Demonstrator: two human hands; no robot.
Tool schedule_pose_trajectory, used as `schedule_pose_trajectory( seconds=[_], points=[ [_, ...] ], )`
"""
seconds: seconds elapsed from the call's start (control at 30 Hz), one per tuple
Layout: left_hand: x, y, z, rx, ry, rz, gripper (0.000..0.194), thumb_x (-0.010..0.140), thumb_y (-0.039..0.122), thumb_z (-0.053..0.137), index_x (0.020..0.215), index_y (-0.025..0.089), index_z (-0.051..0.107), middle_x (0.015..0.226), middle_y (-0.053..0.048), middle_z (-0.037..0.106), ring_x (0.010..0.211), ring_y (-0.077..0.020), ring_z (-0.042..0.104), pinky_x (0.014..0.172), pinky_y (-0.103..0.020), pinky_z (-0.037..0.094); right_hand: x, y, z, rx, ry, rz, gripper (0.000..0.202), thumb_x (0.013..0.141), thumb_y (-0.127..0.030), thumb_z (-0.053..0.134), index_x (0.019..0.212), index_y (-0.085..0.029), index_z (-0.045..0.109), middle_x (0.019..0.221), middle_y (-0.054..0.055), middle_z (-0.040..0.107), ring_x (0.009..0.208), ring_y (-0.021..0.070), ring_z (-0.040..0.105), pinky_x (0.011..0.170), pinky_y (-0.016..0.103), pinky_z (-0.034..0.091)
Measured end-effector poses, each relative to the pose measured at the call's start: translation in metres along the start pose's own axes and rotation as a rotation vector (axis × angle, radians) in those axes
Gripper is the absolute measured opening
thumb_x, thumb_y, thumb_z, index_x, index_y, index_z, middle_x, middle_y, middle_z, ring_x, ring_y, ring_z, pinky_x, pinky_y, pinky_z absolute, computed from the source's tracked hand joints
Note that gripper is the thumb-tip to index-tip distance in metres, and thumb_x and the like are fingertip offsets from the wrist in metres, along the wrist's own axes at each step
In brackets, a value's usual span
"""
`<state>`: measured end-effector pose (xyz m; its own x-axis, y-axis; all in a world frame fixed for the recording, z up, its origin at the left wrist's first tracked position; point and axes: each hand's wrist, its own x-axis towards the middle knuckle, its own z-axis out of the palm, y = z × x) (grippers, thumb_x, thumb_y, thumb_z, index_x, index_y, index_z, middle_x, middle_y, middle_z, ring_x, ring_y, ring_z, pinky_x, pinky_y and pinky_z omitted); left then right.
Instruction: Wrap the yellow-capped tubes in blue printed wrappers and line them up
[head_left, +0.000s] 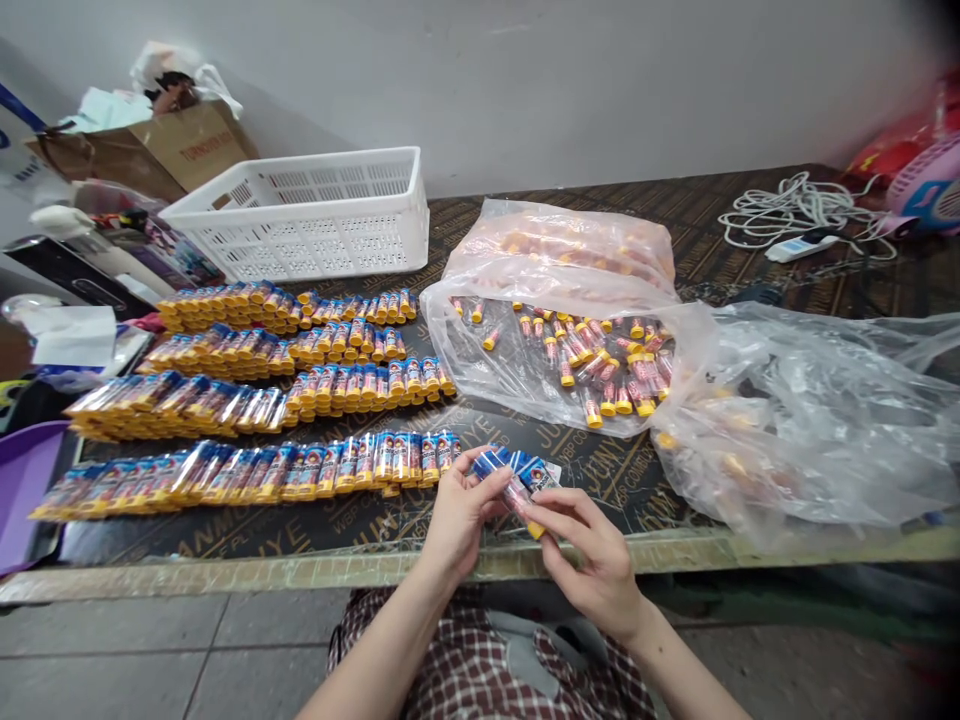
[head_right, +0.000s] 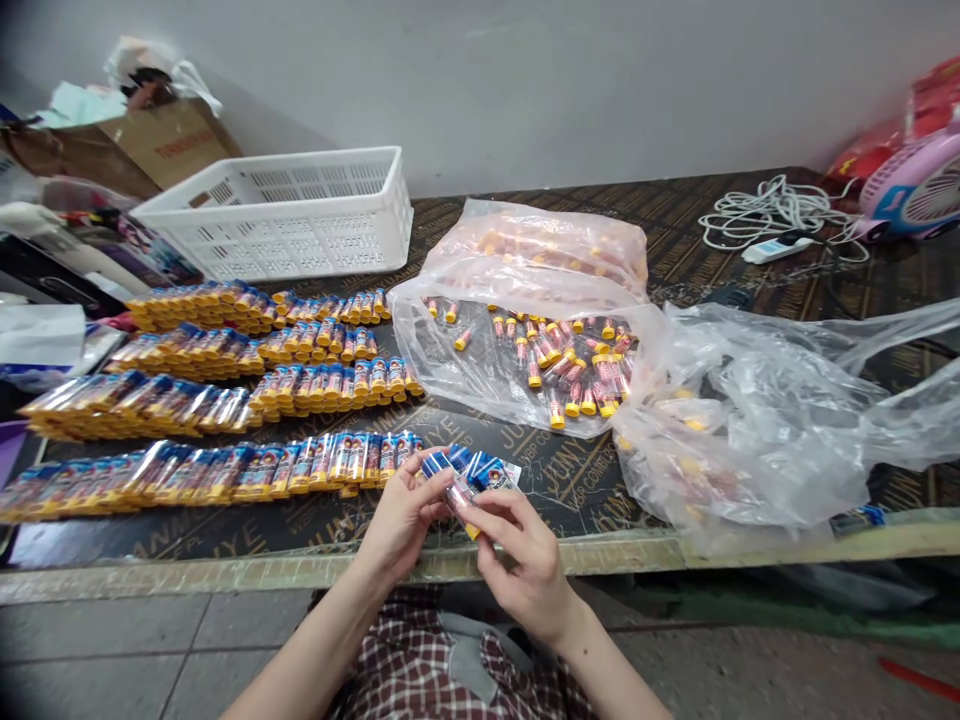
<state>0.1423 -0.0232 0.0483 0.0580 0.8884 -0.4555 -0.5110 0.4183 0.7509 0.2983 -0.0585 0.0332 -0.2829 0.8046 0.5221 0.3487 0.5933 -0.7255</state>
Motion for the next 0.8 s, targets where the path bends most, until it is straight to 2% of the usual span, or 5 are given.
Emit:
schedule_pose_trajectory(
  seconds=[0.1, 0.2, 0.3, 0.5, 0.8],
  points=[
    [-0.003, 0.001, 0.001, 0.05, -0.052, -0.057, 0.05, 0.055, 0.028, 0.082, 0.097, 0.014, 0.058, 0.072, -0.001, 0.066, 0.058, -0.0099, 0.06, 0.057, -0.022, 0.049, 0.001, 0.004, 0.0, -0.061, 0.011, 0.005, 0.061, 0.073, -0.004, 0.053, 0.13, -0.026, 0.047, 0.117, 0.009, 0.047, 0.108, 0.0211, 0.052, 0.091, 0.036, 0.048],
    [-0.008, 0.001, 0.003, 0.174, -0.172, -0.148, 0.046, 0.053, 0.029, 0.083, 0.089, 0.01, 0.064, 0.074, -0.004, 0.067, 0.06, -0.01, 0.059, 0.057, -0.021, 0.047, 0.006, 0.007, -0.003, -0.061, -0.045, 0.013, 0.077, 0.067, -0.006, 0.055, 0.139, -0.024, 0.032, 0.138, 0.012, 0.033, 0.126, 0.0284, 0.037, 0.102, 0.046, 0.039],
    [-0.012, 0.003, 0.005, 0.242, -0.243, -0.173, 0.039, 0.06, 0.037, 0.079, 0.086, 0.01, 0.067, 0.074, -0.005, 0.066, 0.061, -0.0098, 0.058, 0.058, -0.021, 0.046, 0.009, 0.008, -0.006, 0.0, -0.117, 0.01, 0.083, 0.063, -0.005, 0.052, 0.14, -0.023, 0.027, 0.144, 0.011, 0.026, 0.133, 0.03, 0.028, 0.106, 0.049, 0.032],
    [-0.012, 0.001, 0.005, 0.262, -0.263, -0.198, 0.035, 0.06, 0.039, 0.078, 0.079, 0.01, 0.067, 0.065, 0.0, 0.06, 0.055, -0.0072, 0.053, 0.053, -0.019, 0.042, 0.005, 0.011, -0.005, 0.128, -0.125, 0.024, 0.083, 0.058, -0.005, 0.049, 0.138, -0.023, 0.032, 0.131, 0.009, 0.045, 0.124, 0.0265, 0.041, 0.105, 0.045, 0.036],
    [-0.013, 0.0, 0.007, 0.239, -0.235, -0.194, 0.039, 0.058, 0.038, 0.08, 0.08, 0.009, 0.066, 0.064, -0.001, 0.058, 0.052, -0.0053, 0.048, 0.05, -0.017, 0.039, 0.001, 0.014, 0.003, 0.229, -0.058, 0.103, 0.084, 0.055, -0.004, 0.049, 0.136, -0.023, 0.033, 0.129, 0.01, 0.044, 0.12, 0.0277, 0.046, 0.102, 0.045, 0.042]
  ],
)
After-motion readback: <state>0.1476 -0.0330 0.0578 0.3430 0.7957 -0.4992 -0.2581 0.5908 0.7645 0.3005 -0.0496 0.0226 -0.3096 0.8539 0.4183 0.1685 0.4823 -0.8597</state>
